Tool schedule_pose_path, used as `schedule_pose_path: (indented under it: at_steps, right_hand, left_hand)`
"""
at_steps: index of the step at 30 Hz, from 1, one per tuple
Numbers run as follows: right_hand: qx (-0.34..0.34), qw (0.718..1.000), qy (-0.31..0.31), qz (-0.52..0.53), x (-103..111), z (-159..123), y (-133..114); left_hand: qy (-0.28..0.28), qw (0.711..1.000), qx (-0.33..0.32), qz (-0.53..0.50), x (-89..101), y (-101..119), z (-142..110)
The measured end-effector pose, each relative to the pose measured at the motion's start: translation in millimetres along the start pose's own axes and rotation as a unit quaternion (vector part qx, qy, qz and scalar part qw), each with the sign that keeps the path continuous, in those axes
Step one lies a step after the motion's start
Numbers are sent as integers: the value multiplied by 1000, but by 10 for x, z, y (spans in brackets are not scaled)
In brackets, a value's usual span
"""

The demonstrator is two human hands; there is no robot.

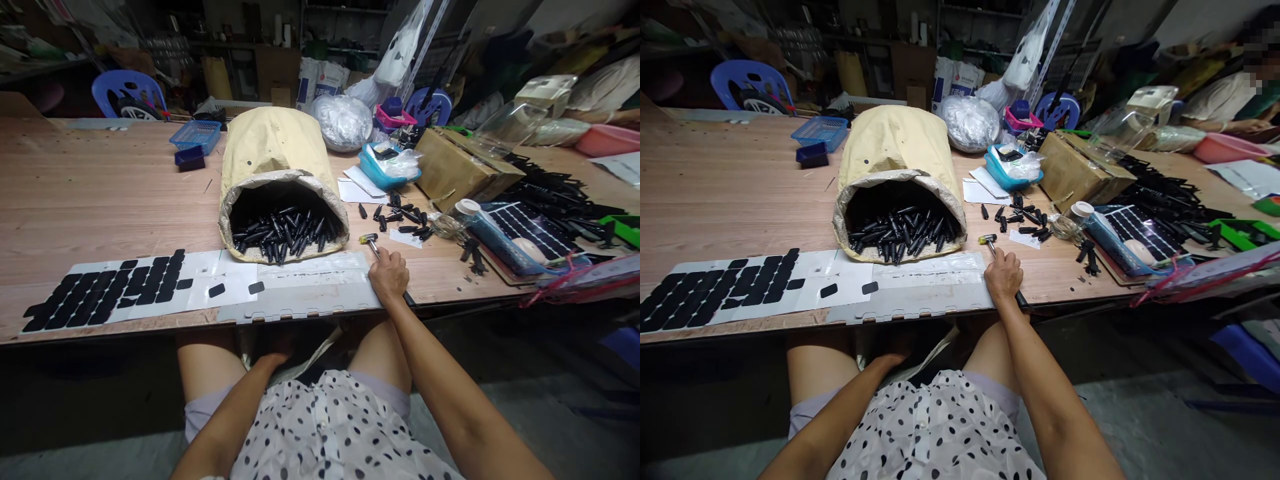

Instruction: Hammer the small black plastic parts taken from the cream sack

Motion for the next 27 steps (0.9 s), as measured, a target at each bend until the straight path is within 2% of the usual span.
schedule_pose_path:
  at_steps: [10, 14, 17, 20, 22, 24, 25, 27]
  right_hand:
    - [5, 1000, 17, 6, -20, -5, 9]
    - [5, 1000, 19, 7, -4, -3, 9]
    - [6, 1000, 21, 8, -2, -4, 13]
    - [5, 1000, 19, 12, -9, -6, 16]
    - [3, 1000, 17, 13, -11, -8, 16]
    - [1, 1000, 16, 14, -7, -7, 14]
    - [1, 1000, 16, 14, -3, -6, 12]
    - [1, 1000, 15, 13, 4, -4, 6]
  left_hand:
    - [-18, 1000, -19, 13, 45, 87, -56]
    - [-22, 998, -49, 9, 150, 245, -123]
    - [-37, 997, -74, 6, 322, 423, -327]
    - [-51, 984, -169, 17, 662, 719, -692]
    - [-73, 967, -244, -12, 961, 936, -931]
    - [-71, 956, -276, -74, 1328, 1098, -1008]
    - [-37, 957, -271, -96, 1542, 1144, -947]
    - [103, 965, -219, -95, 2002, 1152, -675]
Point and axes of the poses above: each hand's wrist, its own z-axis towards the middle knuckle, its own x-axis out of the back of the hand, y = z × x, the point moved 8 cm from there along z, towards the middle knuckle, and after that the axes turned 12 degrees about y, right-handed, at the moved point
